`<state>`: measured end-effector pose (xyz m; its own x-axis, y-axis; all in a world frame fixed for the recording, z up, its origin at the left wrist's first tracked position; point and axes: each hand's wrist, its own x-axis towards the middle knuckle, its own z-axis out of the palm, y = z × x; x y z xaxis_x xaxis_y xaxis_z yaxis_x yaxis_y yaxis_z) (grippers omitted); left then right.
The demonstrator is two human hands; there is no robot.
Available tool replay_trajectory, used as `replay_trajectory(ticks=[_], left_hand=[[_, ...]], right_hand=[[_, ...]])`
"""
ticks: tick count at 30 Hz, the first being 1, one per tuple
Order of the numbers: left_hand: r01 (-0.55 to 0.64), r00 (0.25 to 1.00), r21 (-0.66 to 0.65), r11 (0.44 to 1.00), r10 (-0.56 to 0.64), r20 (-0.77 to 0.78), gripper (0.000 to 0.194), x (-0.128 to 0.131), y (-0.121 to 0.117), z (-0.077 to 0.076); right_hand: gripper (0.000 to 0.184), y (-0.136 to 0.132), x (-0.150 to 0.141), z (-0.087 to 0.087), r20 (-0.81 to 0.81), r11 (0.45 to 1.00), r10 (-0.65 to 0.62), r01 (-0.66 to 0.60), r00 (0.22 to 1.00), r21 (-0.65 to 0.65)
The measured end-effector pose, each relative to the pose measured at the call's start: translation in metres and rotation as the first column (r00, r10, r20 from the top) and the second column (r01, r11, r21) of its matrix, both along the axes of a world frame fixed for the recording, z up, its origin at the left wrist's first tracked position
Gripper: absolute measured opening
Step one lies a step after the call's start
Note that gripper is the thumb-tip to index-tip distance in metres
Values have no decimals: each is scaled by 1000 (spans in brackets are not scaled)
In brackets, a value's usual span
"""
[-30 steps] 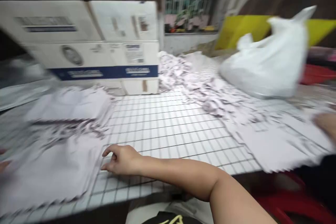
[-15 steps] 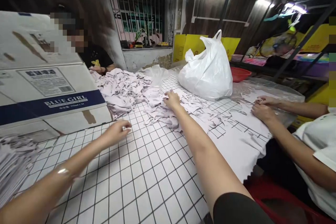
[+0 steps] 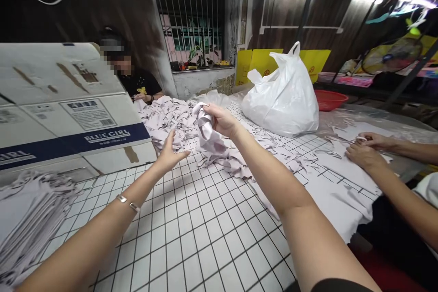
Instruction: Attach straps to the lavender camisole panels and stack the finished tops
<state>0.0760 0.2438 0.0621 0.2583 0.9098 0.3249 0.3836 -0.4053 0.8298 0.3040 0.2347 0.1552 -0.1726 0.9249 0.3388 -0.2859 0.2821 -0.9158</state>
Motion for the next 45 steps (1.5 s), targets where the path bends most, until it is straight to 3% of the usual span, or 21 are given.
replay_trajectory(ticks=[2,3,5,7,8,11,13,15,16,19,23,25,27,29,31,33,36,39,41,43,45], left_hand=[[195,981,-79,978,-192,37,105,2,-31,14],[315,949,-167,934,-309,62,93,1,-50,19],[514,856,-352,783,-498,141,54,-12,-91,28],[571,814,-468,675,-541,212,30,-38,-129,33],[547,830,-508,665,-511,224,28,-55,-145,34],[355,931,-612,707,-329,159,36,-110,-176,23],[159,984,-631,759,-170,43,46,-142,-185,1],[-53,995,-567,822,-4,-100,54,-165,-192,-26],[-136,984,-516,846,56,-167,55,-173,-196,-40],[-194,942,-348,917,76,-327,52,-182,-210,-67],[-106,881,-171,980,13,-474,25,-175,-218,-69],[-71,916,-138,988,9,-402,17,-175,-217,-59],[16,979,-212,977,-59,-197,16,-182,-212,-42],[163,987,-369,915,-148,68,14,-194,-206,-21],[291,947,-488,823,-176,267,10,-208,-200,-1],[352,924,-522,777,-198,328,9,-219,-194,14],[347,935,-526,777,-332,126,12,-226,-187,19],[262,875,-485,835,-418,-246,18,-222,-186,8],[251,812,-427,869,-429,-396,22,-216,-188,-2],[275,773,-384,881,-441,-457,25,-210,-191,-6],[297,756,-367,882,-452,-474,25,-206,-193,-6]], right_hand=[[21,-34,-15,18,-87,993,101,-105,991,-48],[20,-50,-20,24,-105,990,103,-112,989,-81],[19,-77,-27,28,-103,984,61,-77,993,-160],[23,-96,-25,22,-47,971,23,-34,999,-235],[25,-102,-22,14,7,962,12,-10,1000,-273],[24,-115,-12,-24,372,897,-66,219,926,-384],[19,-125,-10,-57,694,836,-210,494,689,-238],[19,-139,-16,-89,840,803,-348,595,415,39],[20,-147,-22,-103,853,812,-385,568,353,132],[26,-169,-48,-135,872,915,-313,367,377,170],[22,-175,-81,-154,921,954,-255,235,296,189],[19,-166,-86,-151,890,956,-201,278,410,89],[21,-156,-81,-138,725,942,-127,312,676,-126],[18,-147,-72,-118,436,893,-94,270,895,-360],[14,-140,-64,-99,184,829,-86,173,979,-532],[13,-135,-59,-88,31,767,-58,65,998,-638],[13,-129,-58,-90,-9,684,-108,68,994,-726],[12,-127,-59,-109,231,645,-155,275,961,-713],[14,-133,-59,-121,383,634,-149,386,912,-671],[19,-143,-61,-128,494,674,-196,482,847,-559],[26,-155,-66,-133,628,797,-261,531,733,-288]])
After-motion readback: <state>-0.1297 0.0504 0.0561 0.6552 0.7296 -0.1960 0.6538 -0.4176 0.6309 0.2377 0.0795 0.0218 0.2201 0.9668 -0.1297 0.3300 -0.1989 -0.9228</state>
